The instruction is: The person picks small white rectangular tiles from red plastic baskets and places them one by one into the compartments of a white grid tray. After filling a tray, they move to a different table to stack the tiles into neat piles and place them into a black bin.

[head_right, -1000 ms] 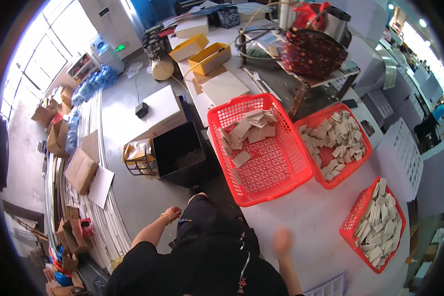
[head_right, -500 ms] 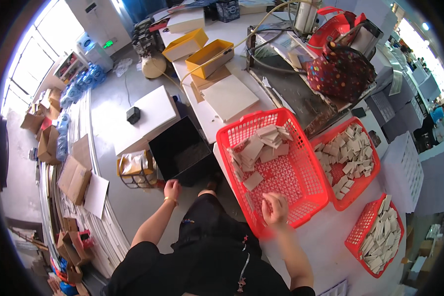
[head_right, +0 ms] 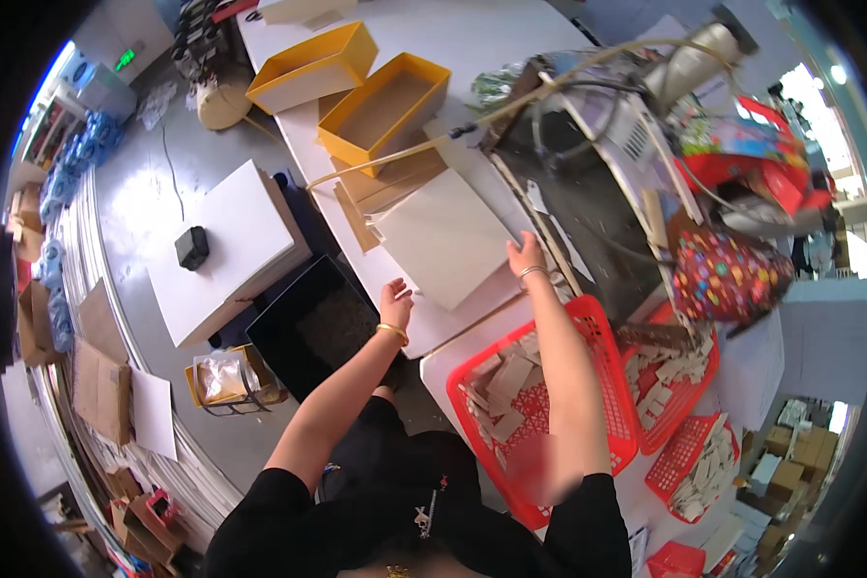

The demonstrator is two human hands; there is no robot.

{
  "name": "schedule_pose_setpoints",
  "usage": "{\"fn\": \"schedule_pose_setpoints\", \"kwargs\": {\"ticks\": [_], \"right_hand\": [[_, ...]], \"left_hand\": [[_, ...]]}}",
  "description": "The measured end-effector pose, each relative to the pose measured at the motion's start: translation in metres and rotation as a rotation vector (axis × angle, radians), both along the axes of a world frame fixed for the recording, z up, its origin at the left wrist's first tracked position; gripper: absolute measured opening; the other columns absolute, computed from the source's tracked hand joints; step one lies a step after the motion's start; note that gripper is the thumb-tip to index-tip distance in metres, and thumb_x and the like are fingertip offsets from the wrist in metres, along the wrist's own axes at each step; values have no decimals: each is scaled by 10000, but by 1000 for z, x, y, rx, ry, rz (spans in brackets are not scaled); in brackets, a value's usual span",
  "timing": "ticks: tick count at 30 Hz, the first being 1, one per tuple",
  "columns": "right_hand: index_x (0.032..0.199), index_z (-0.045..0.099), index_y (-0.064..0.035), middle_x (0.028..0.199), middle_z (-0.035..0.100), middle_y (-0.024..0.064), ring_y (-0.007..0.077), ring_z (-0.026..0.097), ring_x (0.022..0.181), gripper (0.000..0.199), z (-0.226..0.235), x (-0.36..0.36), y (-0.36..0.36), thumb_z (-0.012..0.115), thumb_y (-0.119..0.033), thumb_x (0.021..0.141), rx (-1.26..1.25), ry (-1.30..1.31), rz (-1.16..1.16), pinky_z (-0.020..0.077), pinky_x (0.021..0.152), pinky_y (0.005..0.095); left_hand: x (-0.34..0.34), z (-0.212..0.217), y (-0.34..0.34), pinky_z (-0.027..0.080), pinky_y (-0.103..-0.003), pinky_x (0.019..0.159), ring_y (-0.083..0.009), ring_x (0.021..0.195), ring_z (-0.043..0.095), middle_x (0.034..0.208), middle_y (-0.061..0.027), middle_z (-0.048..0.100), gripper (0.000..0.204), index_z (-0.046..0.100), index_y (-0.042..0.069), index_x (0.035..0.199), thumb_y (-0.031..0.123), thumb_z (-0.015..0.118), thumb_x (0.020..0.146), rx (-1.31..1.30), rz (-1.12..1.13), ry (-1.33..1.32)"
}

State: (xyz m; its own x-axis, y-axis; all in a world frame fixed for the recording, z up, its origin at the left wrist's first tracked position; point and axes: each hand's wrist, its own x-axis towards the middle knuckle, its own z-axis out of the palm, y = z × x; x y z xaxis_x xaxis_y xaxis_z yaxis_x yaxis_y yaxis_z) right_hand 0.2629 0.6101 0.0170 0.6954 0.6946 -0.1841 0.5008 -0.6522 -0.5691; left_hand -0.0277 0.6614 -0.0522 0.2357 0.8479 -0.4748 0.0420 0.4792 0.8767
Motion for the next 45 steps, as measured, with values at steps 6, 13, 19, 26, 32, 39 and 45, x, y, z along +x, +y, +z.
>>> {"fn": "schedule_pose_setpoints", "kwargs": {"ticks": [6, 13, 19, 26, 32, 39, 45], "right_hand": [[1324, 365, 32, 1354, 403, 235, 348, 393, 1258, 818, -31, -1, 47, 618, -516, 772, -148, 181, -65, 327, 1038, 391], [1324, 356, 51, 1354, 388, 259, 362, 380, 1261, 839, -21, -22, 40, 655, -490, 757, -213, 106, 48, 321, 1042, 400], [1314, 359, 57, 1330, 403, 271, 373, 401, 1235, 812, -15, -57, 19, 672, -444, 757, -284, 87, 209, 336, 1029, 402], [1263, 363, 84, 1289, 417, 283, 383, 434, 1192, 798, -6, -120, 34, 666, -457, 761, -492, 92, 355, 380, 994, 401], [1228, 387, 86, 1272, 421, 296, 394, 439, 1180, 775, -14, -142, 26, 669, -463, 759, -414, 79, 311, 387, 987, 406], [1260, 364, 79, 1293, 403, 300, 402, 420, 1201, 772, -15, -149, 19, 659, -443, 774, -452, 95, 305, 370, 1004, 406], [1326, 285, 64, 1315, 384, 296, 399, 399, 1222, 791, -20, -157, 17, 654, -386, 789, -346, 105, 276, 347, 1023, 402]], "left_hand": [[-39, 52, 23, 437, -392, 818, -286, 957, 546, 1080, -120, 528, 407, 539, 94, 1104, 69, 658, 716, 520, -462, 571], [-27, 34, 34, 384, -383, 825, -248, 972, 513, 977, -55, 557, 272, 567, 96, 933, 187, 676, 701, 774, -715, 875], [-70, 30, 24, 387, -375, 761, -244, 899, 516, 890, -54, 553, 170, 563, 90, 850, 155, 635, 711, 860, -678, 751], [-139, 29, 12, 395, -384, 769, -267, 877, 539, 861, -68, 572, 161, 558, 89, 861, 148, 631, 730, 777, -490, 767], [-176, 24, 16, 405, -373, 762, -240, 857, 586, 819, -50, 615, 78, 567, 111, 814, 173, 595, 776, 773, -548, 725], [-240, 1, 48, 456, -410, 829, -320, 980, 559, 1040, -126, 562, 272, 549, 103, 1023, 111, 643, 768, 397, -455, 1050], [-163, 16, 173, 446, -323, 896, -286, 1062, 528, 1137, -166, 522, 443, 520, 100, 1220, -78, 465, 818, 773, -149, 330]]}}
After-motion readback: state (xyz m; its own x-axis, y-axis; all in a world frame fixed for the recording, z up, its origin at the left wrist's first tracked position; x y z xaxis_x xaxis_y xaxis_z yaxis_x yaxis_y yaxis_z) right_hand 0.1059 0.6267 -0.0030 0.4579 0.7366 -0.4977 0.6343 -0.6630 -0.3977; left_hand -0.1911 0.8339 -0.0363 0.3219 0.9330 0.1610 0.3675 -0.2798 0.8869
